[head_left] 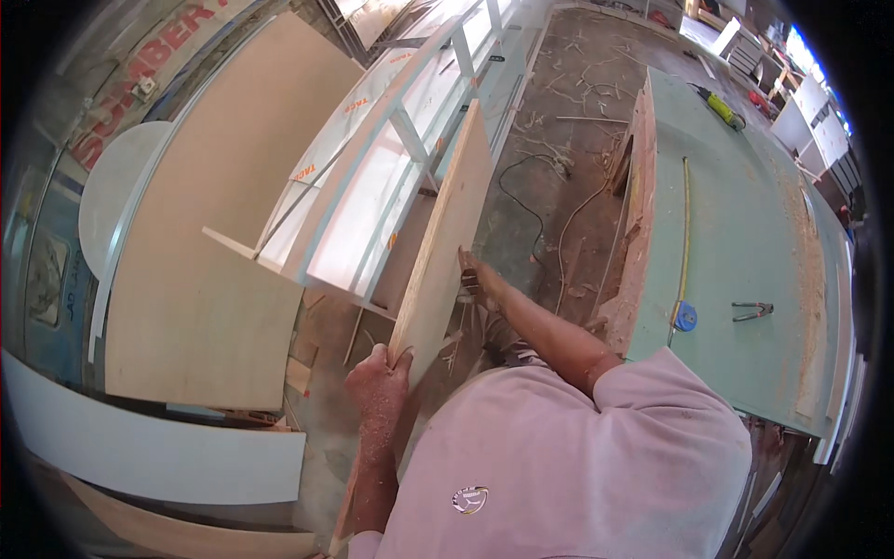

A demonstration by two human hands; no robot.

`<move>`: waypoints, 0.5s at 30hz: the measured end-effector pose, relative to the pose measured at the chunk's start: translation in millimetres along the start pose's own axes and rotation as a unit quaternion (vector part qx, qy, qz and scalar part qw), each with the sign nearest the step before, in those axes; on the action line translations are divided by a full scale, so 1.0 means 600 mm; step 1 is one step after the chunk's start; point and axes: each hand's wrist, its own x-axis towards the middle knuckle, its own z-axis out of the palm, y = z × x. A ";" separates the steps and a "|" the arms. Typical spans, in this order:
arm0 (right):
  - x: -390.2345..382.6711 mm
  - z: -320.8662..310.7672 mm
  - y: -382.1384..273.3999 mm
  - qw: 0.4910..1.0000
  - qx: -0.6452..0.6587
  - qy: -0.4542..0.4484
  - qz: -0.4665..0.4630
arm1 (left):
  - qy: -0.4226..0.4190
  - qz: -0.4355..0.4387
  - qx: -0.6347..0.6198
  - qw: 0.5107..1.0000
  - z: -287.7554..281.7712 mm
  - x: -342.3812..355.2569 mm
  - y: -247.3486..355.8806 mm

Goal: The person measures a wooden component using a tape measure, walks across the workshop to a table, and uses a hammer to join two wooden pieces together.

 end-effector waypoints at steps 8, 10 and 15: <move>0.237 -0.030 -0.171 1.000 0.014 0.007 -0.005 | 0.031 0.010 0.014 0.999 0.036 0.266 0.068; 0.311 -0.048 -0.224 0.999 0.029 -0.010 -0.013 | 0.017 0.000 0.041 0.999 0.055 0.346 0.102; 0.487 -0.099 -0.368 0.999 0.046 0.003 -0.014 | 0.045 -0.007 0.020 0.999 0.131 0.560 0.172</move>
